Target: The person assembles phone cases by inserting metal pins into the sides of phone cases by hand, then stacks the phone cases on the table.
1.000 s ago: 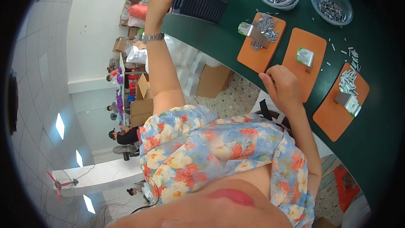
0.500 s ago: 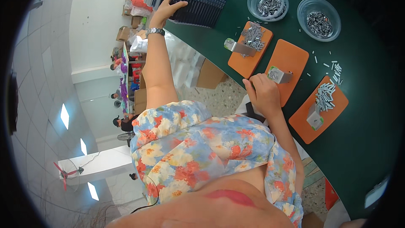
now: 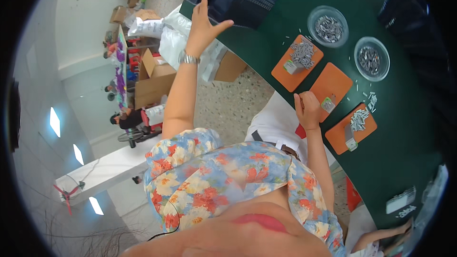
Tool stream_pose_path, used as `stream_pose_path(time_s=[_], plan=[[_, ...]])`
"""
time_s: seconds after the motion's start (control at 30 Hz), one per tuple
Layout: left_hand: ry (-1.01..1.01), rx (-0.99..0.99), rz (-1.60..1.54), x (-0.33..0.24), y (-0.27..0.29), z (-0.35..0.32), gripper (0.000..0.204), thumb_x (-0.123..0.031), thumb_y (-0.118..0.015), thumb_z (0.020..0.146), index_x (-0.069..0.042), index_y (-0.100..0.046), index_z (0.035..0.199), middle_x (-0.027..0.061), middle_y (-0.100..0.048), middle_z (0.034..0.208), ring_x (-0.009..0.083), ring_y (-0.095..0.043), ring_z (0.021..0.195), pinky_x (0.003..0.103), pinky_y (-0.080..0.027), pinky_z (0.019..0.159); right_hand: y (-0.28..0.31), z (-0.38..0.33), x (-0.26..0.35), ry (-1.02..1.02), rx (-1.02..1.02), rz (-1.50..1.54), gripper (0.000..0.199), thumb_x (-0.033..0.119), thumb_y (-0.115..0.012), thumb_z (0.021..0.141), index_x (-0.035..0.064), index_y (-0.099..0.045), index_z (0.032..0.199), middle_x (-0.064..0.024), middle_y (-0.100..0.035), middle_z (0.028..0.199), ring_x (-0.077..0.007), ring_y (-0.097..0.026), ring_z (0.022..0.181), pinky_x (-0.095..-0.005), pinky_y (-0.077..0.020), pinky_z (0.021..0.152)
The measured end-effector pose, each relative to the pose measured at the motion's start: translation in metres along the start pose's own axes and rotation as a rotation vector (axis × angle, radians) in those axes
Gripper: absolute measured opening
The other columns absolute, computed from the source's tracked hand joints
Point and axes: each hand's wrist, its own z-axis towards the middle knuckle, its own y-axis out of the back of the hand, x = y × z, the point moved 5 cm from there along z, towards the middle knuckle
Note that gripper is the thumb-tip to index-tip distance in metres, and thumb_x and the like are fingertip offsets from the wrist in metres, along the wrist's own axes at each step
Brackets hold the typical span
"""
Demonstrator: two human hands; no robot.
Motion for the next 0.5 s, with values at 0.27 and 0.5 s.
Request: stream_pose_path(time_s=[0.27, 0.5], plan=[[0.39, -0.225, -0.693, 0.09, -0.065, -0.077, 0.057, -0.035, -0.059, 0.092, 0.005, -0.046, 0.131, 0.0231, -0.055, 0.122, 0.0328, -0.054, 0.112, 0.038, -0.042, 0.095, -0.001, 0.0, 0.001, -0.07, 0.159, -0.364, 0.018, 0.008, -0.062, 0.086, 0.0002, -0.052, 0.073, -0.0136, -0.048, 0.07, -0.0324, -0.049, 0.069, -0.0414, -0.0388, 0.061], [0.53, -0.006, -0.871, 0.088, -0.134, -0.091, 0.045, -0.032, -0.052, 0.096, 0.003, -0.055, 0.122, 0.0205, -0.06, 0.113, 0.0298, -0.059, 0.105, 0.037, -0.046, 0.089, 0.004, -0.003, -0.007, -0.361, 0.328, -0.601, 0.031, 0.024, -0.063, 0.086, 0.0003, -0.049, 0.072, -0.0157, -0.047, 0.077, -0.0352, -0.049, 0.078, -0.0436, -0.0388, 0.067]])
